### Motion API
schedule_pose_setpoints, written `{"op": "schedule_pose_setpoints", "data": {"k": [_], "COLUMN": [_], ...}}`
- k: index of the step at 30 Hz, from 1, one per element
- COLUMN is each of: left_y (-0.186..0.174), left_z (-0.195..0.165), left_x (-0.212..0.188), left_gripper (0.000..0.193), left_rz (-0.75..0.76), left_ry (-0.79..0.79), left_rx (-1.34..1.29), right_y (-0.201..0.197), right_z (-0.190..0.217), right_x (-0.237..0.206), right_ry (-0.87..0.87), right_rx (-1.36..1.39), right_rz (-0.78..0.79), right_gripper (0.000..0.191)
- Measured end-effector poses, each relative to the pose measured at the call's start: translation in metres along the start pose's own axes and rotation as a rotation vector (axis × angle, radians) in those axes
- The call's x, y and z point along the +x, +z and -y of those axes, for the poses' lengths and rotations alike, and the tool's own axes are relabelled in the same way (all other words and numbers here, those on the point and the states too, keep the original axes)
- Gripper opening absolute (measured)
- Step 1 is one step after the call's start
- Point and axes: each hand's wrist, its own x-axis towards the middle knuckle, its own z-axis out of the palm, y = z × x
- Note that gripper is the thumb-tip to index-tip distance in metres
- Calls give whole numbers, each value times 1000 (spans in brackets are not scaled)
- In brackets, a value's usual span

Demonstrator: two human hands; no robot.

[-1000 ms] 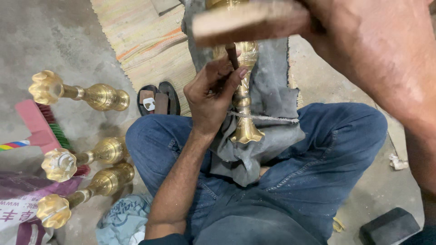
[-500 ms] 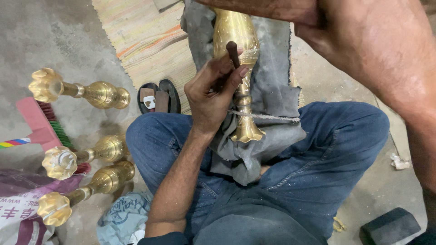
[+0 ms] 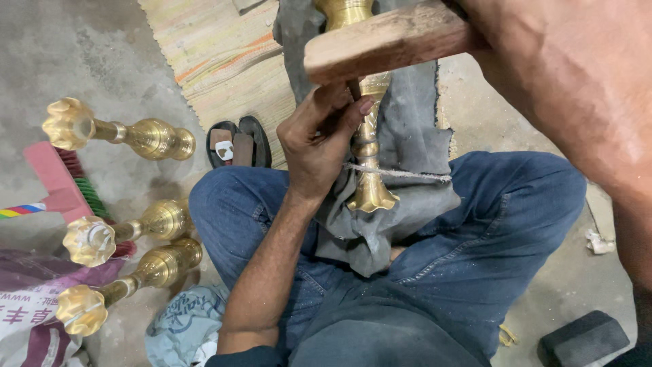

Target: The person sits cross-legged on the floor holding a brass vase-shaped object on a cloth on their lap. They hold a chisel against the brass surface and strike it with a wooden mallet, engraving decorative patterns and rotating the object to work on different areas.

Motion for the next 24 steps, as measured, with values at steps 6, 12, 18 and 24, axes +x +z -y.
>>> {"op": "schedule_pose_setpoints", "data": {"k": [6,12,18,24], "left_y": [1,3,3,0], "left_z": [0,-1,1,-1], "left_x": [1,-1,-1,0], "left_gripper": [25,27,24,26], "left_rz": [-10,-27,-38,-10], "left_ry": [-91,-85,-109,-27], "left_rx": [19,-138,-58,0], "right_y": [1,22,9,-2], "right_z": [0,-3,3,6], "right_x": [-9,6,-1,4], "right_ry": [-106,3,-184,-71], "right_rx": [-247,207,-178,16], "right_rz": [-44,6,-115,9], "right_gripper": [16,17,12,19]}}
